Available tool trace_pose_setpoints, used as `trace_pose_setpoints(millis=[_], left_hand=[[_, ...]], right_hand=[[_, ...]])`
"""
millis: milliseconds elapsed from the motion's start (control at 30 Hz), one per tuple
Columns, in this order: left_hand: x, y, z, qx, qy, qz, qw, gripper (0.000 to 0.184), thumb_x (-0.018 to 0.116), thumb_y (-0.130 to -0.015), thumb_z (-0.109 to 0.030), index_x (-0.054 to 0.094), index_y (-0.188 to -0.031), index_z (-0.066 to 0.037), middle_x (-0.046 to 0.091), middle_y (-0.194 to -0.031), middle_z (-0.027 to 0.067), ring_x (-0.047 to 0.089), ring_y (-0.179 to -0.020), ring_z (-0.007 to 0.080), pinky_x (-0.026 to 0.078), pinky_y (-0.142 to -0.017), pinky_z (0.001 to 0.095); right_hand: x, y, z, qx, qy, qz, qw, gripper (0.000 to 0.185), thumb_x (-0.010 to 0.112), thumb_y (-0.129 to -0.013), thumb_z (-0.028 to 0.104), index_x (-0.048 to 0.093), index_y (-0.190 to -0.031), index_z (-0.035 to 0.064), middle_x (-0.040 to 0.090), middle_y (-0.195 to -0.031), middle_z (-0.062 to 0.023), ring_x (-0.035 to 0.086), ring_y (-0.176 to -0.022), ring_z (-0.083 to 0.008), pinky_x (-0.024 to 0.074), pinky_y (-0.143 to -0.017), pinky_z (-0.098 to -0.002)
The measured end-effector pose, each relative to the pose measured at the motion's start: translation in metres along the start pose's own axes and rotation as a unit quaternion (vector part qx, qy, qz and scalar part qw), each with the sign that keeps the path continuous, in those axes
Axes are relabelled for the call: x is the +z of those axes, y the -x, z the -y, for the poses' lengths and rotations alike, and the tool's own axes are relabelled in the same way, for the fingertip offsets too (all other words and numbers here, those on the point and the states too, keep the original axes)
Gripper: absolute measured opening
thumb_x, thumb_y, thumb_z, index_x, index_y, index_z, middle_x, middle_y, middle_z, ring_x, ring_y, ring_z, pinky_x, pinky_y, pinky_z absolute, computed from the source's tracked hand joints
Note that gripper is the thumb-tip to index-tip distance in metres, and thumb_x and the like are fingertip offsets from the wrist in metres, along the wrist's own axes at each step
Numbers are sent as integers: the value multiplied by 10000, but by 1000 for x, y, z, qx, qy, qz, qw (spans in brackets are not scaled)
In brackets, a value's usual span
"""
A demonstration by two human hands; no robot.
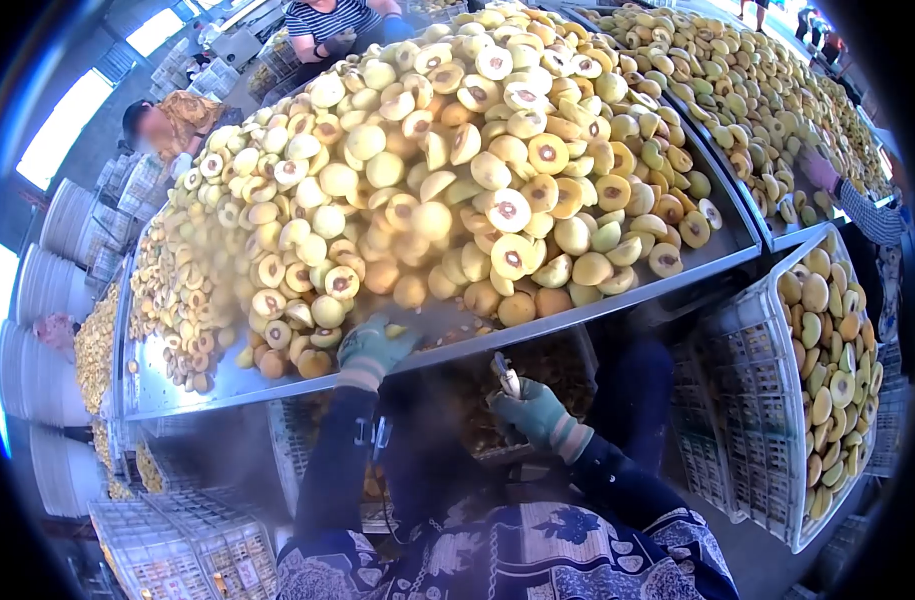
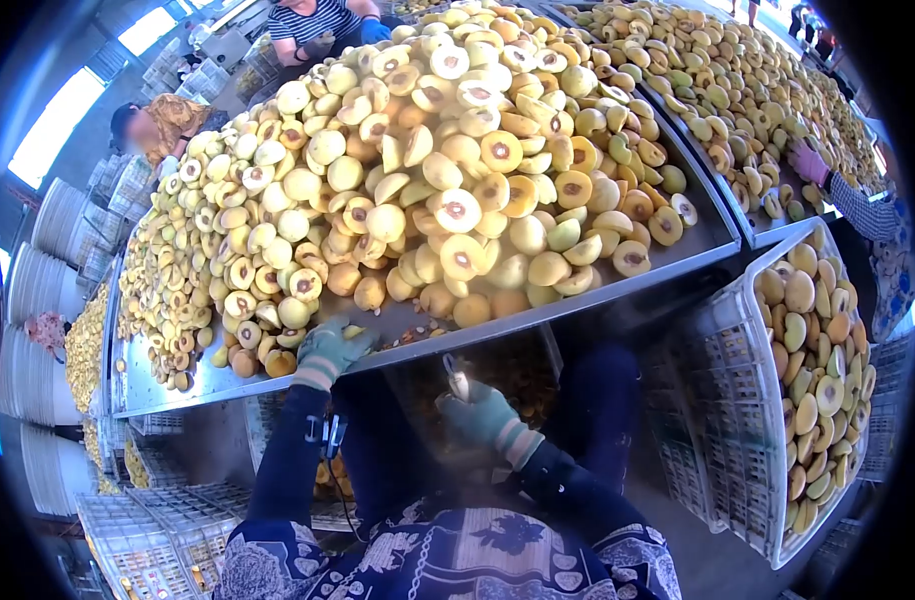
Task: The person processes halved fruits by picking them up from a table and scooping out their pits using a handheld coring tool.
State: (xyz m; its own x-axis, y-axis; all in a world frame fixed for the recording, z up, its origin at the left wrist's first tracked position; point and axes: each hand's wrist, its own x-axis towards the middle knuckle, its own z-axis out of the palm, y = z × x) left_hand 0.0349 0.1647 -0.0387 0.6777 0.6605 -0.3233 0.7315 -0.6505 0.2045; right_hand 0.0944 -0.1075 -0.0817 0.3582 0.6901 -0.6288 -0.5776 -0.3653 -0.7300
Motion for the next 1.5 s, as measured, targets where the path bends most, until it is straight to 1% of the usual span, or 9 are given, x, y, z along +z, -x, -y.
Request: trace_pose_setpoints(millis=[200,467,567,967,1067,1267,1333,1433,1500], left_hand=[[3,-10,21,40,250,-41,967,476,620,-823,-423,642,-1098,-35,675,-983,173,668,-873,298,536,-779,400],[-1,61,-38,96,825,191,523,526,447,-969,-337,460,-1279,87,580,-1206,203,595,-1088,333,501,-935,428],[13,96,-77,160,774,158,592,586,422,-971,-379,419,-1330,84,502,-1318,206,544,-1156,318,457,-976,415],[30,131,-112,185,742,154,625,554,393,-965,-392,501,-1212,92,616,-1118,192,631,-969,297,526,-860,371],[23,131,-111,220,675,163,685,533,354,-965,-347,547,-1119,126,627,-1105,255,642,-948,304,525,-865,376],[39,118,-103,228,697,286,618,350,357,-1014,-204,559,-1059,79,626,-1116,238,638,-968,271,525,-852,317],[39,110,-98,358,508,244,744,429,359,-1017,-274,521,-1138,104,623,-1109,227,634,-962,279,523,-863,333],[42,107,-98,212,650,371,628,510,394,-1007,-340,469,-1228,113,617,-1094,214,627,-957,282,521,-870,354],[18,125,-120,-14,713,341,613,455,495,-973,-303,494,-1241,65,613,-1069,192,622,-932,248,514,-849,337]], right_hand=[[4,8,-2,-50,82,-32,995,254,683,-838,279,645,-927,44,659,-780,-43,614,-726,-137,502,-681,-308],[39,33,41,-244,87,-22,966,185,656,-874,188,608,-999,60,598,-734,0,550,-615,-64,460,-541,-241],[34,45,46,-249,184,-68,948,363,563,-901,367,583,-1064,43,655,-919,-207,631,-895,-373,478,-790,-424],[3,93,48,-238,221,-5,946,352,607,-865,310,575,-1093,44,662,-943,-185,648,-877,-329,497,-765,-387],[-17,86,40,-406,481,44,776,407,630,-840,233,559,-1204,66,645,-1058,-187,637,-962,-317,509,-818,-374],[-24,91,39,-237,322,75,914,529,675,-832,306,505,-1285,92,634,-1096,-178,621,-988,-317,486,-885,-360],[-27,82,28,-458,525,-76,713,443,646,-858,259,529,-1235,59,633,-1088,-156,621,-978,-274,492,-873,-322],[-30,65,12,-650,674,-272,223,320,603,-898,188,564,-1161,10,631,-1075,-124,621,-963,-211,499,-855,-264],[-29,71,19,-595,610,-301,-427,279,589,-905,142,575,-1135,-16,627,-1078,-106,618,-966,-175,502,-858,-235]])
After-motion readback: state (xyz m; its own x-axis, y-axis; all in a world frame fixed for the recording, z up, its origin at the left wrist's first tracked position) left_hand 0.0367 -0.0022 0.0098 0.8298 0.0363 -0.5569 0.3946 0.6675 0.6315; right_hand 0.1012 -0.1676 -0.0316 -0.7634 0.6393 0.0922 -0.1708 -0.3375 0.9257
